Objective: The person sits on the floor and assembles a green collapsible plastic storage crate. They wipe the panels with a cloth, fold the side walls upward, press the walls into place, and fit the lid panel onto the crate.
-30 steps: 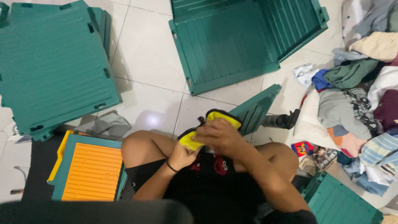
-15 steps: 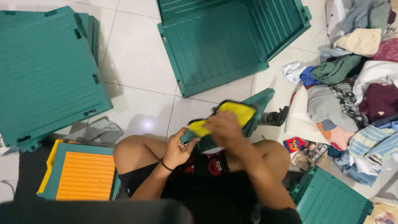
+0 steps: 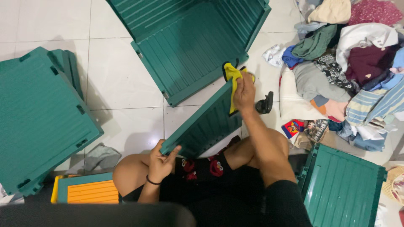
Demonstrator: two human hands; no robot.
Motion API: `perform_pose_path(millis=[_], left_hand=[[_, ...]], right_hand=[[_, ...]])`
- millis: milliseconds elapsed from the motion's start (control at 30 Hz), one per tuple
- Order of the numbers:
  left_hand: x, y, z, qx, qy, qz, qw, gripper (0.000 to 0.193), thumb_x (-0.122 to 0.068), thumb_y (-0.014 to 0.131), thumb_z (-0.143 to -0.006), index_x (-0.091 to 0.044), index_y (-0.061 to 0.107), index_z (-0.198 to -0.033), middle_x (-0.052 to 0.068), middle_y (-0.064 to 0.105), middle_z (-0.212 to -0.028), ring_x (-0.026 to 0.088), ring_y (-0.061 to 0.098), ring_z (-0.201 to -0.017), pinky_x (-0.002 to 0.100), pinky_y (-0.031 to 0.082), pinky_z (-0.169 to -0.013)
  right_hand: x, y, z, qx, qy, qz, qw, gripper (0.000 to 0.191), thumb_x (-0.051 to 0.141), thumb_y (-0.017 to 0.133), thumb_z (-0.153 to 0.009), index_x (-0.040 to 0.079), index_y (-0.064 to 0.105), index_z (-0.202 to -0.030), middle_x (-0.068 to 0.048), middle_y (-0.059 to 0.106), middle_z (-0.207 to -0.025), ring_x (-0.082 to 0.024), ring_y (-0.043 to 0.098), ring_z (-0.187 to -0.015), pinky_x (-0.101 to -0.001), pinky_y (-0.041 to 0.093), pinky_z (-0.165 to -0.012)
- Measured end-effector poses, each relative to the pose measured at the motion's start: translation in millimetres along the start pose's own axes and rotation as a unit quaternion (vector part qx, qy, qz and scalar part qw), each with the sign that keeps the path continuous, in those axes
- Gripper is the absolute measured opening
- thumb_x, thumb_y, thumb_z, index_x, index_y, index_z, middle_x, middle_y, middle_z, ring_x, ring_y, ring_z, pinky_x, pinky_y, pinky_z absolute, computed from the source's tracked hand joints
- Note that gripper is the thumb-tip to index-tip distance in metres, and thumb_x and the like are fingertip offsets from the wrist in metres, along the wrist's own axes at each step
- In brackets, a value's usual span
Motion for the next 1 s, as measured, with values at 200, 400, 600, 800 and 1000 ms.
perform_pose_path(millis=[200, 400, 600, 800, 1000], left_hand=[[-3, -34, -32, -0.002, 0.019, 0.011, 1.000, 0.021, -0.005, 0.079, -0.092, -0.005, 0.058, -0.088, -0.008, 0.055, -0.079, 0.001, 0.045, -0.074, 0.019, 0.039, -0.065], [16, -61, -36, -0.057, 0.058, -0.014, 0.997, 0.020, -0.005, 0.079, -0.093, -0.005, 0.060, -0.091, -0.005, 0.061, -0.085, 0.002, 0.049, -0.077, 0.019, 0.042, -0.068], [44, -80, -45, -0.204, 0.027, 0.053, 0.977, 0.018, -0.005, 0.077, -0.095, -0.005, 0.062, -0.105, -0.001, 0.067, -0.090, 0.006, 0.057, -0.077, 0.021, 0.047, -0.069], [22, -136, -28, -0.289, 0.073, 0.245, 0.923, 0.031, 0.000, 0.073, -0.096, -0.005, 0.062, -0.124, 0.005, 0.069, -0.113, 0.015, 0.068, -0.098, 0.030, 0.058, -0.084], [1, -169, -8, -0.283, 0.094, 0.321, 0.899, 0.036, -0.004, 0.071, -0.097, -0.004, 0.061, -0.131, 0.010, 0.069, -0.124, 0.024, 0.070, -0.110, 0.042, 0.061, -0.092]], right_hand=[[-56, 67, 90, -0.046, 0.330, -0.001, 0.943, 0.024, 0.019, 0.051, -0.110, 0.002, 0.067, -0.115, -0.024, 0.066, -0.092, -0.039, 0.063, -0.085, -0.0450, 0.051, -0.078], [-61, 82, 107, -0.014, 0.204, 0.127, 0.971, 0.027, 0.015, 0.050, -0.109, -0.004, 0.062, -0.124, -0.027, 0.067, -0.112, -0.044, 0.063, -0.103, -0.0477, 0.049, -0.089], [5, 126, 142, 0.193, 0.126, -0.121, 0.965, 0.027, 0.007, 0.062, -0.092, 0.002, 0.071, -0.117, -0.021, 0.074, -0.121, -0.035, 0.073, -0.108, -0.0393, 0.057, -0.093], [-15, 91, 164, 0.226, 0.298, 0.052, 0.926, 0.028, 0.017, 0.064, -0.086, 0.008, 0.075, -0.111, -0.021, 0.075, -0.097, -0.035, 0.074, -0.089, -0.0409, 0.058, -0.081], [-53, 61, 164, 0.141, 0.192, 0.312, 0.920, 0.051, 0.023, 0.074, -0.076, 0.003, 0.069, -0.122, -0.023, 0.063, -0.133, -0.041, 0.057, -0.127, -0.0667, 0.036, -0.102]])
Point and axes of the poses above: each hand's wrist, its own z-axis away from the middle knuckle, its own y-axis out of the palm, x = y × z, the point moved 4 cm from there along -z, towards the middle knuckle
